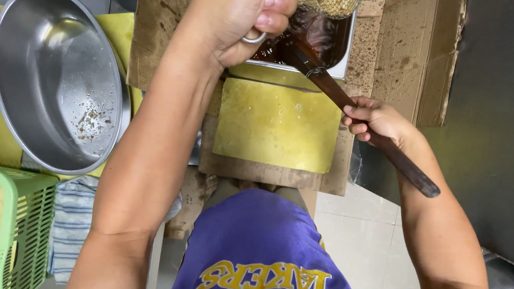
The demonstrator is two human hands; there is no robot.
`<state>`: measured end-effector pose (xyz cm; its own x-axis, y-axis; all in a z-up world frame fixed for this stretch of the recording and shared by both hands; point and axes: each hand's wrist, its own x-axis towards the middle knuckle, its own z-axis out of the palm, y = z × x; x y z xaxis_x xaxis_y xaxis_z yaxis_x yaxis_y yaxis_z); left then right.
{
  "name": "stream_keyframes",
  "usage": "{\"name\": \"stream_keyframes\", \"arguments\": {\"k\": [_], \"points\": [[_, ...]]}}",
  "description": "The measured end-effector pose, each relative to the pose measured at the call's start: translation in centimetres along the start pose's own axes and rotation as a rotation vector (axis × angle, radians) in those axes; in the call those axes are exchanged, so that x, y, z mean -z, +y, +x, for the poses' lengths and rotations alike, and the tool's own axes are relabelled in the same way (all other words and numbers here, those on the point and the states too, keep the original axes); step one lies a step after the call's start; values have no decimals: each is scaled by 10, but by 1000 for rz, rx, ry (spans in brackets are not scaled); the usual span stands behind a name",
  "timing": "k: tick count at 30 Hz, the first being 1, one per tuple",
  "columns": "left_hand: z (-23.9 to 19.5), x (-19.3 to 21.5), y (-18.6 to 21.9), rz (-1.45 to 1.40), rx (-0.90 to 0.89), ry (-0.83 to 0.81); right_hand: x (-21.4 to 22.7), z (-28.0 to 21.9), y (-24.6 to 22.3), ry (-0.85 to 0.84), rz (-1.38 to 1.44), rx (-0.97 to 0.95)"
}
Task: The person uses a metal strainer to lift a batch of potato chips from a deep fryer, shakes them to drain excess oil, and then transfers them into a green plastic basket. They also use a long-handled wooden spatula to stir the hot oil in the fryer.
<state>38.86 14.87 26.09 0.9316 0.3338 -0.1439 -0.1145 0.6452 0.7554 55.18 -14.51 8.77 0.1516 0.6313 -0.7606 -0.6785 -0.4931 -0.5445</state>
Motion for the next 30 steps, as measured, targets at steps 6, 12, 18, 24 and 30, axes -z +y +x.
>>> {"name": "stream_keyframes", "arguments": {"k": [6,12,18,24,30], "points": [[-3,-6,-1,3,-11,17,-22,-9,4,94,-409,98],[-6,-5,-2,-28,23,0,-25,-32,7,57,-431,172],[-8,-8,-1,-19,25,4,-14,-46,26,38,-266,197],[-11,-5,0,38,-11,-33,-15,-65,36,-8,-202,224],[-26,-3,8,22,7,-11,-38,-124,44,156,-300,223]]}}
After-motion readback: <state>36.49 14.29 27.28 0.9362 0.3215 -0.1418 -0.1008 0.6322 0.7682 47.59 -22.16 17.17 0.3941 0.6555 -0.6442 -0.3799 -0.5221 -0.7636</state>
